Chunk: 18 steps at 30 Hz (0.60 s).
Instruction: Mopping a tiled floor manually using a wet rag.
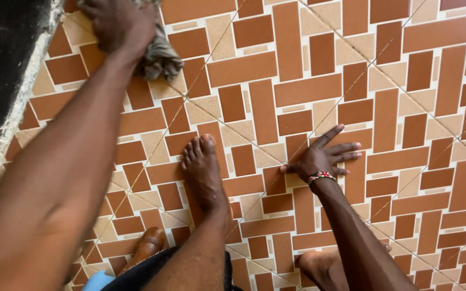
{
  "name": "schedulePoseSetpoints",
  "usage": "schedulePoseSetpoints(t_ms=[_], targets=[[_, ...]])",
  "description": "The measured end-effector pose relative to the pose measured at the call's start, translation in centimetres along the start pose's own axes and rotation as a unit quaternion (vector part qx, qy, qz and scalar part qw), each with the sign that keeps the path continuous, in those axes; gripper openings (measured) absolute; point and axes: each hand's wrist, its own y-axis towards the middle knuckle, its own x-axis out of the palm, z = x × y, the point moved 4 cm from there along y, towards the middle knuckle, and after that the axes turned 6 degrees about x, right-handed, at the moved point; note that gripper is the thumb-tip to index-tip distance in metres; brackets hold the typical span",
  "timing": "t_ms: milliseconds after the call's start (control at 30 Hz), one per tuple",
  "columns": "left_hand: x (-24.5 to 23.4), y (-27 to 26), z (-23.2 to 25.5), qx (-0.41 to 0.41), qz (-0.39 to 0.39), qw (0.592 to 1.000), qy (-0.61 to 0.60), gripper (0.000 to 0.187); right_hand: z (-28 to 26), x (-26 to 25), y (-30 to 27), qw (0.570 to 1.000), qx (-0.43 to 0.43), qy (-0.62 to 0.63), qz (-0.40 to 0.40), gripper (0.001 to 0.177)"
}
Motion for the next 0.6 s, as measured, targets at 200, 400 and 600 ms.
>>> schedulePoseSetpoints(t_ms=[200,400,600], targets=[[5.9,-7.1,11.7,0.053,-0.016,0.998,-0.008,0.106,-0.4,-0.3,0.6,1.000,-0.006,0.001,0.012,0.184],[1.9,-21.1,19.3,0.035,-0.271,0.915,-0.296,0.118,-0.2,-2.5,-1.1,0.999,-0.045,0.009,0.011,0.175],[3.6,-20.2,11.2,0.158,-0.148,0.947,-0.238,0.049,-5.4,-3.0,-11.1,0.891,-0.306,0.274,0.195,0.063]])
